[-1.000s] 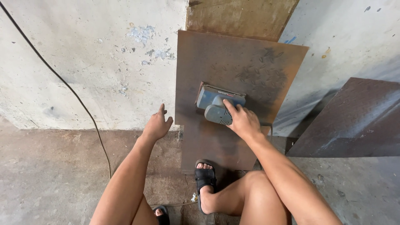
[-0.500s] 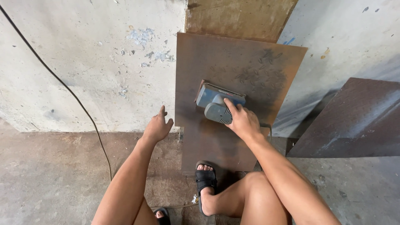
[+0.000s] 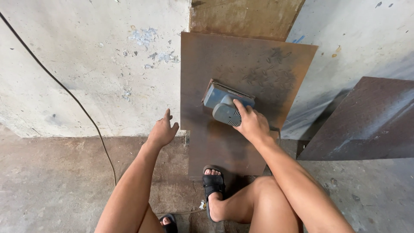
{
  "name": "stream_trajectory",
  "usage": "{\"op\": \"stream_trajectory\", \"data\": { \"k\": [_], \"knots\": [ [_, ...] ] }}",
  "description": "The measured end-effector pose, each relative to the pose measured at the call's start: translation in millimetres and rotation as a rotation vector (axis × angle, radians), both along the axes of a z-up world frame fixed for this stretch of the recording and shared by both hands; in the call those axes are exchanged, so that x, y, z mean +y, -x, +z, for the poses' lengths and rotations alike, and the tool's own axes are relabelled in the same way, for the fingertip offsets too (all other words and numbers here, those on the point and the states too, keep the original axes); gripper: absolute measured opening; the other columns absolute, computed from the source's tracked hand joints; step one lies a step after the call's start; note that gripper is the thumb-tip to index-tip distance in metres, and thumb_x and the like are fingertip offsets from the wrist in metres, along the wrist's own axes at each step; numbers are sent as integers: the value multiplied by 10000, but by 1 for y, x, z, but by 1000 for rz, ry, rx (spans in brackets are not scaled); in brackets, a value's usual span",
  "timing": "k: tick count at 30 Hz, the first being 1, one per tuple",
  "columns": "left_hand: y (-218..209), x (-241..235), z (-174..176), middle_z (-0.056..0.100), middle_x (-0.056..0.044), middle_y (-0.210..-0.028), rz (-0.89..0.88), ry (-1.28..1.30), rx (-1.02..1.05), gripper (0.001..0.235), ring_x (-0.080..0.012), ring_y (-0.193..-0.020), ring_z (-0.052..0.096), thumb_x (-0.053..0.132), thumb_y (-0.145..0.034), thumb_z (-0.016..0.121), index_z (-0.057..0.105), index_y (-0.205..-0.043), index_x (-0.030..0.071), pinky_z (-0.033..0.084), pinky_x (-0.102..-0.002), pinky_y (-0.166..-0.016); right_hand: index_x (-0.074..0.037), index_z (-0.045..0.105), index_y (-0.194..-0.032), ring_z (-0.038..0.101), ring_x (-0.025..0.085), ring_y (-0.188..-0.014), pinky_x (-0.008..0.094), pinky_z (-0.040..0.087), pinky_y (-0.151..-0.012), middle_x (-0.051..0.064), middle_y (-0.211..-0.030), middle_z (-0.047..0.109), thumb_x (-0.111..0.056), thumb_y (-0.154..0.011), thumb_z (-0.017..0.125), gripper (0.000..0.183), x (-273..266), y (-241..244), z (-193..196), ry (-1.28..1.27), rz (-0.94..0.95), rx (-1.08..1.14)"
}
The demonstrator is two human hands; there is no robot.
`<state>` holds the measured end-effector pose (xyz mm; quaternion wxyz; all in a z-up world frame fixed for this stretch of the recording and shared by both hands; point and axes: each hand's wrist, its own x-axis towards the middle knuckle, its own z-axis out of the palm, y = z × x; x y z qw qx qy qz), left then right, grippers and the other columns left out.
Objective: Using an electric orbital sander to remove rust and smooth the surface of a metal sheet.
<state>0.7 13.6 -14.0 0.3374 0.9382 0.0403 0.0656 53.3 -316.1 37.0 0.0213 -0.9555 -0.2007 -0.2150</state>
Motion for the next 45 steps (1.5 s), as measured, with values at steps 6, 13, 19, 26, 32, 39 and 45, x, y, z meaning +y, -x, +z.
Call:
{"op": "stream_trajectory", "data": {
  "k": [6,13,19,26,32,39,45],
  "knots": [
    [12,-9,20,618,-230,-1412,-6,-16,31,775,-395,-1317,586,294,-948,553,287,-1576,-74,514,-557,-1061,-308,351,-1553,719,403,-1026,561,608,-838,154,-1139,674,-422,-822,749,840,1,6,17,-243,-83,120],
    [9,-6,8,617,-247,-1404,-14,-18,26,749,-407,-1310,589,264,-954,541,295,-1568,-88,521,-565,-1053,-336,318,-1542,690,379,-1122,546,592,-902,121,-1233,656,-483,-825,734,842,-2,7,18,-326,-129,201],
    [8,-3,6,625,-257,-1389,-1,-16,8,740,-412,-1304,592,262,-957,544,307,-1559,-99,518,-571,-1050,-356,331,-1541,705,383,-1083,548,601,-880,120,-1181,662,-453,-835,723,813,0,8,13,-204,-104,187],
    [9,1,4,618,-235,-1410,-15,-65,38,766,-397,-1299,602,286,-952,545,283,-1575,-74,528,-559,-1045,-328,318,-1549,704,401,-1081,548,605,-876,137,-1195,655,-444,-842,727,825,21,9,29,-251,-105,191],
    [15,7,4,619,-238,-1405,-22,-97,52,753,-391,-1283,616,273,-952,545,290,-1573,-68,543,-551,-1031,-311,325,-1544,710,420,-1054,564,603,-872,151,-1192,659,-436,-845,721,814,58,11,48,-248,-82,185],
    [28,23,11,600,-250,-1424,-25,-87,88,753,-400,-1289,611,268,-961,529,268,-1579,-75,551,-538,-1029,-235,358,-1522,687,439,-1113,571,578,-907,188,-1256,663,-406,-847,766,807,101,20,92,-452,-77,140],
    [43,34,23,601,-251,-1418,12,-106,124,765,-395,-1283,615,293,-956,526,264,-1584,-58,561,-544,-1023,-215,377,-1503,690,447,-1107,578,576,-902,201,-1234,675,-403,-844,785,797,118,21,99,-490,-83,115]
  ]
}}
